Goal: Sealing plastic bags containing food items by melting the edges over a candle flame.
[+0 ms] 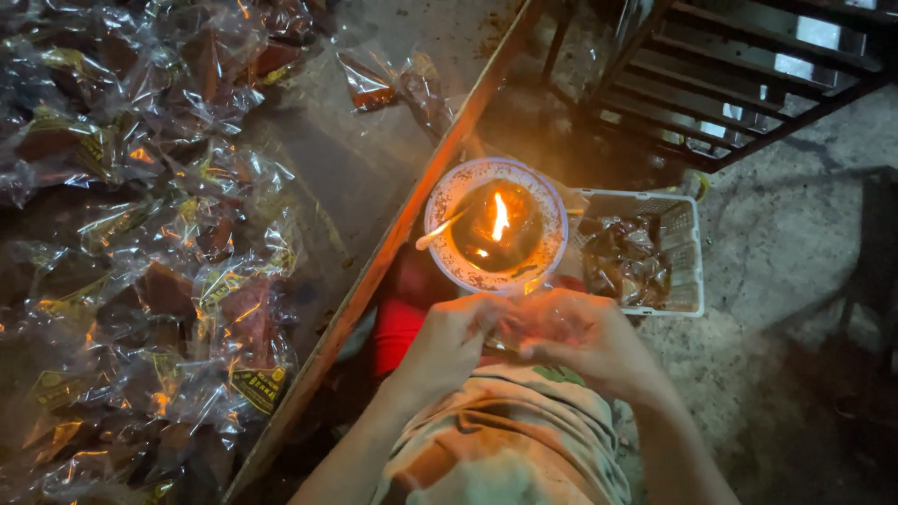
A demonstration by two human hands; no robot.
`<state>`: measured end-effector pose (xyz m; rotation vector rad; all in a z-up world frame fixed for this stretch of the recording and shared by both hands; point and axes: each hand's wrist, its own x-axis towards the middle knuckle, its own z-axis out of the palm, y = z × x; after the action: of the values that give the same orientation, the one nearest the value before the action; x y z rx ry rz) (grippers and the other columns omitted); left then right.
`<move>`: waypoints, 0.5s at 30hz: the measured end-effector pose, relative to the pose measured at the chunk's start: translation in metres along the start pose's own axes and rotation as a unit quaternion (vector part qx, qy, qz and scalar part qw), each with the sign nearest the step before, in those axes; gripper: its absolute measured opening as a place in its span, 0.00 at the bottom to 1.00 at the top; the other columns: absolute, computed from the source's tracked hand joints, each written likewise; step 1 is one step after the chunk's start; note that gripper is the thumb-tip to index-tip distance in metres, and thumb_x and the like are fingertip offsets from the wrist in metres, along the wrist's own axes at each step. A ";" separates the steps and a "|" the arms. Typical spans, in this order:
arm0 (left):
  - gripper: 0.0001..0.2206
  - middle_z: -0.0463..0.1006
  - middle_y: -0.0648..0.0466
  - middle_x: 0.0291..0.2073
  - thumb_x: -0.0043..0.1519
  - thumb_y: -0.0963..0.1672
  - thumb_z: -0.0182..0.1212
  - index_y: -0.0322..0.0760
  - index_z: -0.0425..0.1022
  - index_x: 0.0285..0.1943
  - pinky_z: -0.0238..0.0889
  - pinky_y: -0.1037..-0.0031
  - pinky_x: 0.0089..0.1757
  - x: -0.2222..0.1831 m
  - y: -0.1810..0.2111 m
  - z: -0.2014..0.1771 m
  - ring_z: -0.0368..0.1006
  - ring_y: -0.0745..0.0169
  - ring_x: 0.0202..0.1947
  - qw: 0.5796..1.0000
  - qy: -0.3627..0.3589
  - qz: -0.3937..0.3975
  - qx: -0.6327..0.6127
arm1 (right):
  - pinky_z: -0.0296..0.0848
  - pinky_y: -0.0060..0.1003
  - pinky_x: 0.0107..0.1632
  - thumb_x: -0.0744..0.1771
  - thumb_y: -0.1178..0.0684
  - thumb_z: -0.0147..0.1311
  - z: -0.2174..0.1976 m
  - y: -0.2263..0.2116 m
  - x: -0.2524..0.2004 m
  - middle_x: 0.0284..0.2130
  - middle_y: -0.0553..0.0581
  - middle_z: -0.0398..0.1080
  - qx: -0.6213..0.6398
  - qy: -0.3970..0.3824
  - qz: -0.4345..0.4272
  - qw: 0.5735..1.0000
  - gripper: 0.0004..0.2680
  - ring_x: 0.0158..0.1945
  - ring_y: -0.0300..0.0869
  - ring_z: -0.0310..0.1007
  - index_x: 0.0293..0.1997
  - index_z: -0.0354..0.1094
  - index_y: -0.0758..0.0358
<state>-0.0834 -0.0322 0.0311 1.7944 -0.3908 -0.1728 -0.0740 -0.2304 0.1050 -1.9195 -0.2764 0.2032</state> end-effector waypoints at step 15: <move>0.08 0.87 0.48 0.31 0.59 0.41 0.68 0.36 0.81 0.46 0.77 0.69 0.40 0.019 0.033 -0.038 0.81 0.64 0.35 0.969 -0.063 -0.238 -0.031 | 0.85 0.51 0.25 0.64 0.69 0.55 -0.002 0.074 -0.009 0.21 0.73 0.77 0.210 0.017 0.143 0.967 0.05 0.20 0.52 0.79 0.39 0.77 0.78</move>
<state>-0.0590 -0.0114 0.0745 1.7952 -0.0350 -0.6298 -0.0755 -0.2597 0.0368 -1.5310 0.0691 0.3890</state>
